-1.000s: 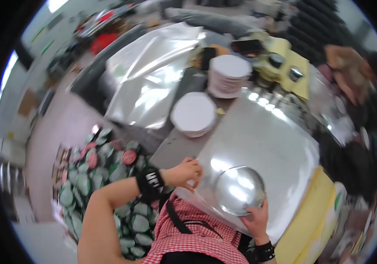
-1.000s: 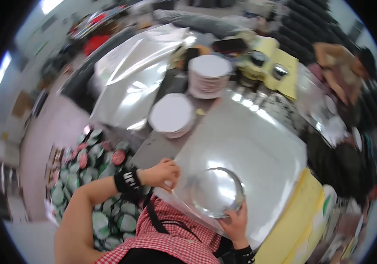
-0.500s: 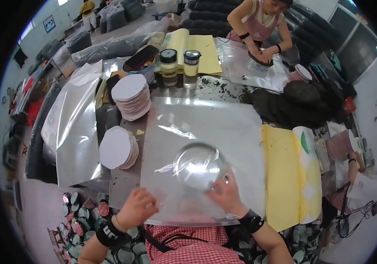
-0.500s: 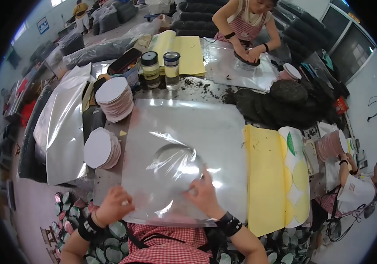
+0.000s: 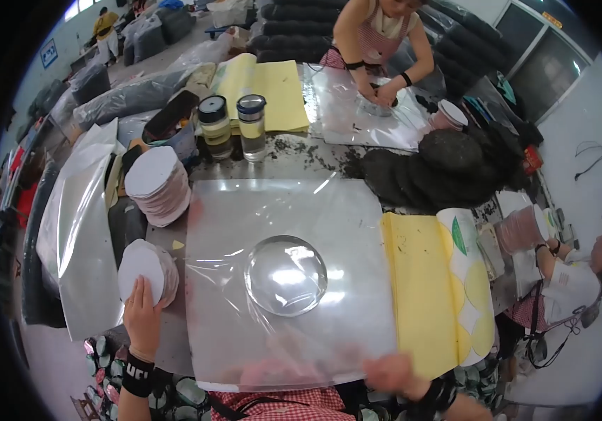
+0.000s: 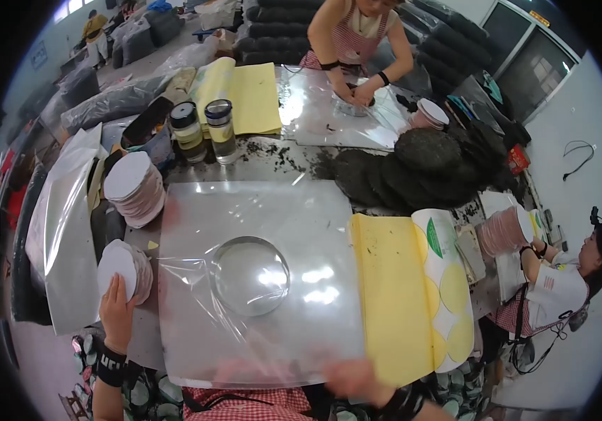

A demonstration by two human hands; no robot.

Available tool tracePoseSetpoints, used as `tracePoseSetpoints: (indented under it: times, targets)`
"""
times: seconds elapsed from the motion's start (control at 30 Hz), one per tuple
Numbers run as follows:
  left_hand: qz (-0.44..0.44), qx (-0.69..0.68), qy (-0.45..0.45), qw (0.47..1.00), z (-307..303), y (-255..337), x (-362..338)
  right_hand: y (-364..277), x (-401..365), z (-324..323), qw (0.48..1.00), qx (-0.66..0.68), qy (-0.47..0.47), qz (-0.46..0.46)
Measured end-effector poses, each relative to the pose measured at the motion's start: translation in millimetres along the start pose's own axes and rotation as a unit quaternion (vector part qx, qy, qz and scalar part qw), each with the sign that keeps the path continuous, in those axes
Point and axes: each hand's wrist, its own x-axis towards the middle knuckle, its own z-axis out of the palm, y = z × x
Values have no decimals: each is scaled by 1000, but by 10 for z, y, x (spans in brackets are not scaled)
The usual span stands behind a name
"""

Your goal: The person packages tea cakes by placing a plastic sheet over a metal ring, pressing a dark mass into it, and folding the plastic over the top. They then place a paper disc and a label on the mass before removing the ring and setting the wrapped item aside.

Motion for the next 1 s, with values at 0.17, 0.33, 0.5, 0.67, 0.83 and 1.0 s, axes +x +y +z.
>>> tracePoseSetpoints:
  times: [0.17,0.33,0.5,0.67,0.83,1.0]
  targets:
    - [-27,-87,0,996,-305,47,174,2114,1587,-324,969,-157,121,150]
    - [-87,-226,-23,970,-623,82,294,3494,2233,182,930,-335,68,134]
    - [104,-205,180,956,-767,1037,402,3006,2253,-355,935,-93,263,219]
    - [335,-288,108,891,96,2172,609,1468,2097,-542,951,-26,282,129]
    - [317,-337,-14,886,82,2005,251,441,1662,201,981,-78,70,-163]
    - [317,-378,-43,869,124,1689,308,253,1722,435,989,-55,6,-135]
